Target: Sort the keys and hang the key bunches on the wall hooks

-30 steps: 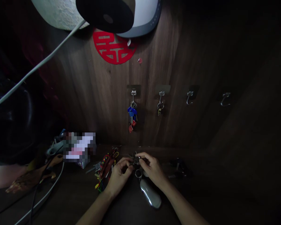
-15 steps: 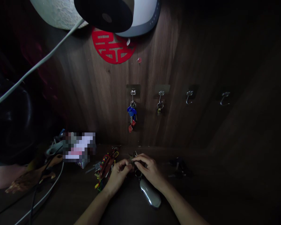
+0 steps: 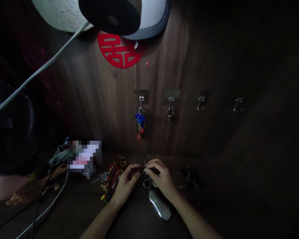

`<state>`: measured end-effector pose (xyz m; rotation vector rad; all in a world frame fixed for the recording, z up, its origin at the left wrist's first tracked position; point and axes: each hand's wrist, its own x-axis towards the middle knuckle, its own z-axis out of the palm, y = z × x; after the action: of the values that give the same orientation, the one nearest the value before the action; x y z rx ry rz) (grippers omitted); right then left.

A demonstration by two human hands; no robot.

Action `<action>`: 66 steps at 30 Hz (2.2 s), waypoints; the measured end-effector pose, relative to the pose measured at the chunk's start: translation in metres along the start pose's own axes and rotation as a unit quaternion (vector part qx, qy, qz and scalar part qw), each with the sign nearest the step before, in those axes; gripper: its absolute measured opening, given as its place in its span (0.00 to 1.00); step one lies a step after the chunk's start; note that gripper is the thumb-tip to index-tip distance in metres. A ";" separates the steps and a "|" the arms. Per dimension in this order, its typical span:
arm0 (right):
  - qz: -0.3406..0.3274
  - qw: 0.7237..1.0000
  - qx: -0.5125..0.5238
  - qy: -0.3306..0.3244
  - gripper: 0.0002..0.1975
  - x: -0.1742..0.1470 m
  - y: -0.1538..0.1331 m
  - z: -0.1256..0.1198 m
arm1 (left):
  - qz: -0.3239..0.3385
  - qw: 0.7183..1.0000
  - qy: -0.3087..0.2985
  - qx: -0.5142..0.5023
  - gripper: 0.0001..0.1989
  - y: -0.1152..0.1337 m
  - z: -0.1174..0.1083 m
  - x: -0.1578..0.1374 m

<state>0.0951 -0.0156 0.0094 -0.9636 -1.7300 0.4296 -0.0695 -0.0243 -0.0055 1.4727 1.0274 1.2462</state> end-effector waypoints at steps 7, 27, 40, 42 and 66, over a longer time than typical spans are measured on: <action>0.024 0.999 0.031 -0.033 0.06 -0.002 -0.005 0.003 | 0.033 0.995 -0.086 0.047 0.14 -0.004 0.005 -0.004; 0.111 0.991 0.067 -0.033 0.08 -0.001 0.001 -0.002 | 0.015 0.992 -0.117 0.042 0.20 0.005 0.003 -0.004; -0.041 0.998 -0.021 -0.051 0.06 -0.004 0.001 -0.003 | -0.009 0.995 -0.102 0.005 0.19 0.005 0.004 -0.004; -0.054 0.996 -0.035 -0.056 0.07 -0.004 -0.001 -0.005 | -0.013 0.995 -0.098 0.003 0.19 0.004 0.004 -0.003; -0.129 0.969 -0.172 -0.126 0.06 -0.005 -0.006 -0.010 | 0.064 0.996 0.025 0.059 0.10 -0.005 -0.002 0.000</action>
<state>0.1030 -0.0250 0.0141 -0.9354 -2.1779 0.0819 -0.0715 -0.0225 -0.0099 1.6271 1.0690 1.3374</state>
